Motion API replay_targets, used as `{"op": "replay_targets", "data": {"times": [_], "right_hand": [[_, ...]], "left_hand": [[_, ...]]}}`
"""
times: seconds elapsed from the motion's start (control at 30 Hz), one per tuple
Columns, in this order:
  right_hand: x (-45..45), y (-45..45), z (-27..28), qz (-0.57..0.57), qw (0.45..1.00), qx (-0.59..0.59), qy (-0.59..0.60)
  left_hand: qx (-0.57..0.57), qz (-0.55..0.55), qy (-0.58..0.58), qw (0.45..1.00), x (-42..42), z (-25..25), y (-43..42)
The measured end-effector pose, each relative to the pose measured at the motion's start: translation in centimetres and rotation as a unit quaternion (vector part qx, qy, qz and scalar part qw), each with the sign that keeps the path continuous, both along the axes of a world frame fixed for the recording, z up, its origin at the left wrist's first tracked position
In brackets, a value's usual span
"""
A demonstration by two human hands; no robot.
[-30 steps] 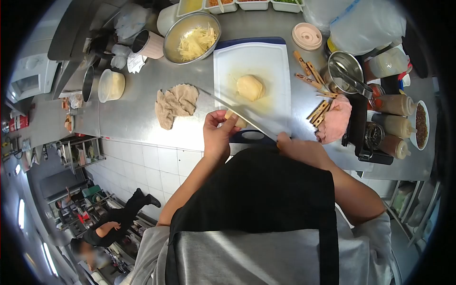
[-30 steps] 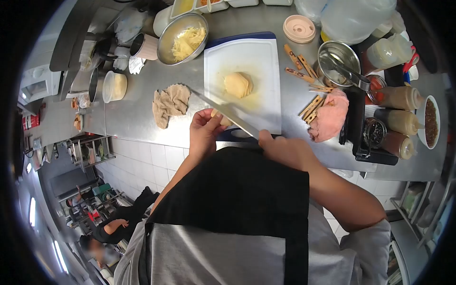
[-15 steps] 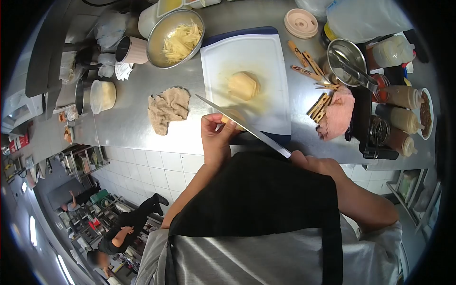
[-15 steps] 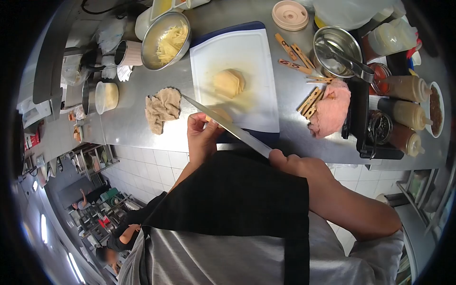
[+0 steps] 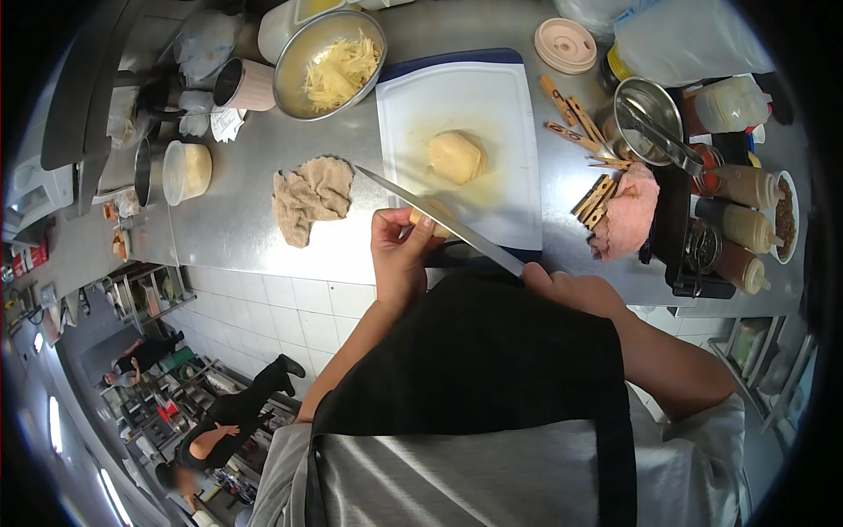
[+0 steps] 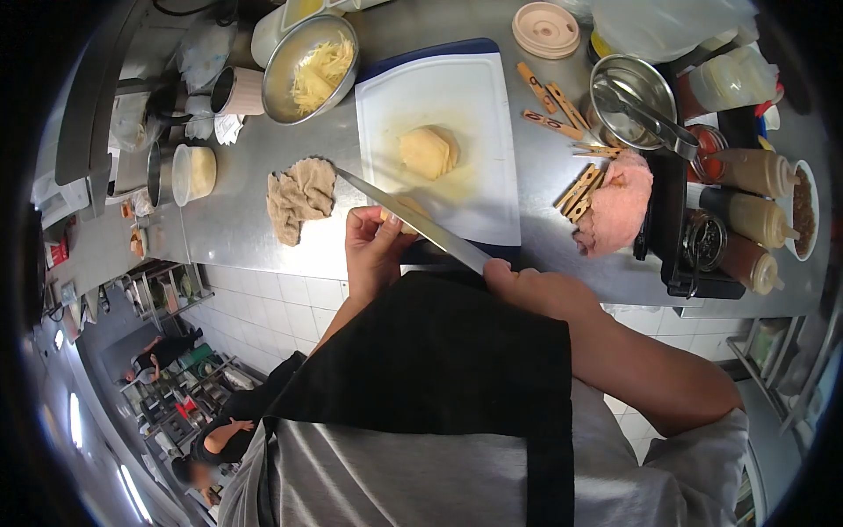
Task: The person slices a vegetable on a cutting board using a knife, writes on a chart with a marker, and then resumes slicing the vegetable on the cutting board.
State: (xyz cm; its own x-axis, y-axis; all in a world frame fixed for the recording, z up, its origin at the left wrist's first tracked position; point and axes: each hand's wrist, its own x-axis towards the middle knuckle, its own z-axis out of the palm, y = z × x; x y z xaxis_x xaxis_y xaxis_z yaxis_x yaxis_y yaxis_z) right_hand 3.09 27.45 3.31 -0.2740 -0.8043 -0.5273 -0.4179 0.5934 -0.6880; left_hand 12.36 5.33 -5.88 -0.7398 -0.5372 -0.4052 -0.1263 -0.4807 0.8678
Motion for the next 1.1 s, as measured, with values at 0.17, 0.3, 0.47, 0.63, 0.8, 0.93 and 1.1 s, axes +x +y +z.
{"op": "replay_targets", "data": {"times": [0.17,0.3,0.47,0.63,0.8,0.93,1.1], "right_hand": [[-0.9,-1.9,-2.5,0.032,0.999,0.034,0.005],[-1.5,-3.9,-4.2,-0.101,0.987,0.087,-0.094],[-1.3,-4.1,-5.5,0.019,0.997,-0.001,0.078],[-0.9,-3.3,-5.2,-0.03,0.994,-0.058,0.088],[-1.0,-0.9,-3.5,-0.113,0.987,-0.06,0.097],[-0.3,1.5,-3.3,-0.168,0.973,-0.097,0.124],[1.0,3.8,-2.7,-0.228,0.959,-0.119,0.116]], "left_hand": [[-0.007,-0.004,-0.017,1.0,-0.2,0.1,-0.1],[-0.01,-0.004,-0.028,1.0,-0.1,0.3,-0.1],[-0.03,-0.015,-0.037,0.999,0.9,0.2,-0.9],[-0.419,-0.065,-0.067,0.903,0.5,1.5,-2.7],[-0.712,-0.148,-0.103,0.678,-2.3,2.1,-1.5],[-0.724,-0.183,-0.146,0.649,-3.4,1.0,-0.7],[-0.689,-0.233,-0.151,0.669,-4.4,2.6,-0.5]]}}
